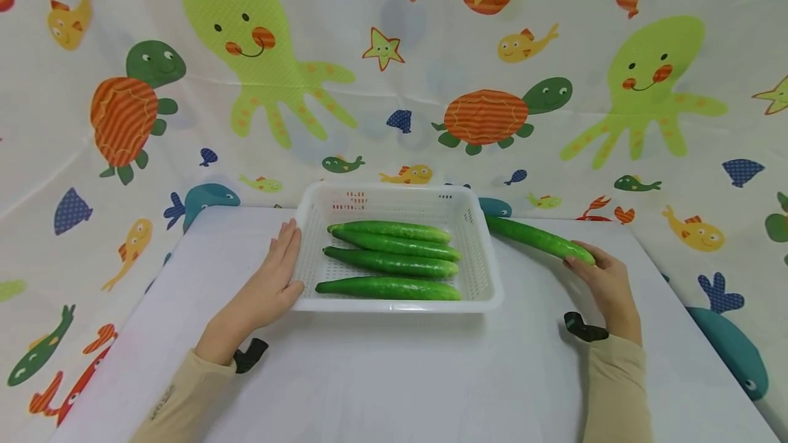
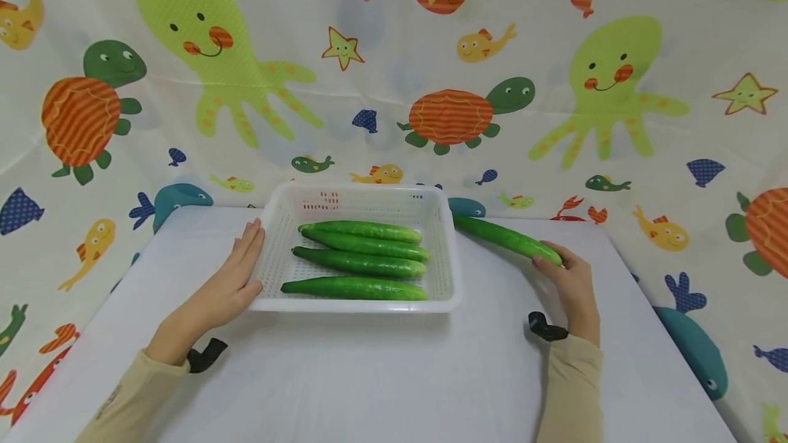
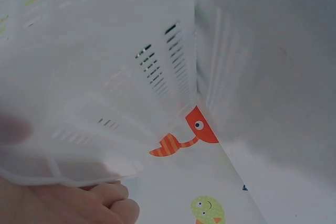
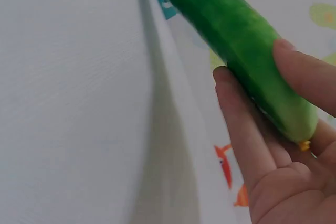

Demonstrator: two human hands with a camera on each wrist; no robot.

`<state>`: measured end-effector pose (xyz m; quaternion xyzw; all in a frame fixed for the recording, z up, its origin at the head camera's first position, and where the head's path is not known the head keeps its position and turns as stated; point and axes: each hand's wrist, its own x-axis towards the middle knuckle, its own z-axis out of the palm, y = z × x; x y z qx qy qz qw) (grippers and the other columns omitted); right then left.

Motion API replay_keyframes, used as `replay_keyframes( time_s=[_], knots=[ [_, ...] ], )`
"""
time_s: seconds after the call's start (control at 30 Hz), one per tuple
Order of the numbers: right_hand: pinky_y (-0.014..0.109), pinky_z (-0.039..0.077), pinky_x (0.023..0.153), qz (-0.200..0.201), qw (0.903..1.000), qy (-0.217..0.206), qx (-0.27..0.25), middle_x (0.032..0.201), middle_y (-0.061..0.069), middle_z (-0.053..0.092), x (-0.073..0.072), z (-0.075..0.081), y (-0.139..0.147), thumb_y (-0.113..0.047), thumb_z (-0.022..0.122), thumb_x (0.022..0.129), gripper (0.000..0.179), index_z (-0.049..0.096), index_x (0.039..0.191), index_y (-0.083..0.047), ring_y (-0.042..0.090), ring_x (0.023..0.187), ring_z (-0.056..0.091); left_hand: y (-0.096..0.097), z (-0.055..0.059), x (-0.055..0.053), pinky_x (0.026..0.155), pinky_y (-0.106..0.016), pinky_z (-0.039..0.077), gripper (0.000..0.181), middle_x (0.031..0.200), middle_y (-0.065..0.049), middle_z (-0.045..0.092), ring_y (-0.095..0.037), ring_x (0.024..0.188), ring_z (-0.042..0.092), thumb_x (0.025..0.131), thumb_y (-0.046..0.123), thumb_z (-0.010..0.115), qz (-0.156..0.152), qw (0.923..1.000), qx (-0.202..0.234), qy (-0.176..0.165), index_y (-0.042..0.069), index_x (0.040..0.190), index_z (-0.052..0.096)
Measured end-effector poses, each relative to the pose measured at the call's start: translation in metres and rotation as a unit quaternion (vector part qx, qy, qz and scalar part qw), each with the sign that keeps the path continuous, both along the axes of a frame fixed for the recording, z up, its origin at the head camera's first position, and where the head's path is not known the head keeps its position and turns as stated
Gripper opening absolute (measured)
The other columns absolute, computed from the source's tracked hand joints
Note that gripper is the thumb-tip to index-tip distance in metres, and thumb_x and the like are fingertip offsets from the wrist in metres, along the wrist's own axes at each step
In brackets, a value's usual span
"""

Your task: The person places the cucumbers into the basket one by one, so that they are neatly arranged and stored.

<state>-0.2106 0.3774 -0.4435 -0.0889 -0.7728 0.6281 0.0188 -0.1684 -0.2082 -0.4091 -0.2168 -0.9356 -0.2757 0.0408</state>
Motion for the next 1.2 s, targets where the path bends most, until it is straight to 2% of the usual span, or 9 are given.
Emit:
replay_keyframes(
  time_s=[0.07,0.13,0.37,0.57,0.63,0.73,0.83,0.97,1.2],
  knots=[
    [0.018,0.052,0.087,0.001,0.9959,0.032,-0.085,0.121,0.000,0.051,0.003,0.006,0.001,-0.011,0.067,0.094,0.061,0.041,0.148,0.003,0.001,0.097,0.065,0.000,0.000,0.000,0.121,-0.047,-0.002,0.083,0.164,-0.022,-0.007,-0.037,0.151,-0.007,0.085,0.006,0.046,0.001,1.0000,-0.001,0.000,-0.011,0.154,0.003],
    [0.022,0.052,0.087,-0.003,0.9889,0.060,-0.136,0.116,-0.001,0.053,0.006,0.013,0.001,-0.005,0.067,0.092,0.059,0.044,0.146,0.003,0.004,0.095,0.068,-0.001,0.000,0.001,0.121,-0.047,-0.002,0.083,0.164,-0.022,-0.008,-0.037,0.151,-0.007,0.085,0.006,0.046,0.001,1.0000,0.000,0.000,-0.011,0.153,0.003],
    [0.023,0.053,0.085,-0.029,0.9773,0.104,-0.182,0.121,0.002,0.050,0.012,0.036,0.000,-0.002,0.068,0.090,0.056,0.050,0.142,0.002,0.007,0.099,0.064,-0.002,0.001,0.000,0.121,-0.047,-0.002,0.082,0.163,-0.022,-0.008,-0.038,0.150,-0.006,0.085,0.005,0.046,-0.003,1.0000,-0.002,0.000,-0.012,0.153,0.003],
    [0.027,0.054,0.084,-0.035,0.9518,0.164,-0.257,0.124,0.007,0.051,0.020,0.061,-0.006,0.011,0.063,0.089,0.041,0.064,0.129,0.000,0.014,0.103,0.065,-0.002,-0.001,-0.001,0.121,-0.044,-0.004,0.082,0.163,-0.024,-0.007,-0.037,0.150,-0.007,0.085,0.006,0.045,-0.002,1.0000,-0.008,0.006,-0.012,0.153,0.002],
    [0.029,0.054,0.083,-0.037,0.9438,0.182,-0.273,0.123,0.009,0.054,0.023,0.070,-0.011,0.013,0.062,0.088,0.042,0.063,0.129,0.003,0.016,0.104,0.065,-0.002,-0.001,-0.001,0.121,-0.044,-0.004,0.082,0.163,-0.024,-0.006,-0.037,0.150,-0.007,0.086,0.006,0.045,-0.001,0.9999,-0.008,0.008,-0.012,0.153,0.002],
    [0.030,0.054,0.084,-0.038,0.9365,0.211,-0.278,0.125,0.012,0.055,0.026,0.084,-0.021,0.014,0.062,0.087,0.044,0.061,0.130,0.006,0.019,0.106,0.065,-0.002,-0.002,-0.001,0.121,-0.044,-0.003,0.082,0.163,-0.024,-0.006,-0.037,0.150,-0.007,0.086,0.006,0.045,-0.001,0.9999,-0.009,0.010,-0.012,0.153,0.002],
    [0.033,0.052,0.086,-0.021,0.9255,0.245,-0.288,0.127,0.016,0.055,0.029,0.097,-0.033,0.017,0.059,0.087,0.045,0.058,0.131,0.010,0.023,0.108,0.065,-0.002,-0.002,-0.002,0.121,-0.044,-0.004,0.082,0.163,-0.024,-0.007,-0.036,0.151,-0.008,0.086,0.007,0.045,-0.001,0.9999,-0.010,0.007,-0.012,0.153,0.002],
    [0.034,0.051,0.088,-0.001,0.9183,0.270,-0.290,0.128,0.019,0.052,0.030,0.113,-0.054,0.019,0.058,0.088,0.045,0.055,0.132,0.014,0.026,0.109,0.064,-0.002,-0.001,-0.002,0.121,-0.045,-0.004,0.083,0.163,-0.024,-0.007,-0.035,0.151,-0.008,0.086,0.007,0.045,0.001,0.9999,-0.011,0.002,-0.012,0.153,0.002],
    [0.036,0.051,0.089,0.056,0.9207,0.293,-0.251,0.124,0.021,0.053,0.022,0.132,-0.093,0.018,0.058,0.088,0.040,0.056,0.129,0.015,0.028,0.108,0.061,-0.001,-0.002,-0.002,0.121,-0.047,-0.003,0.083,0.163,-0.025,-0.006,-0.036,0.151,-0.007,0.085,0.007,0.046,0.000,1.0000,-0.006,0.002,-0.011,0.153,0.002]
  ],
)
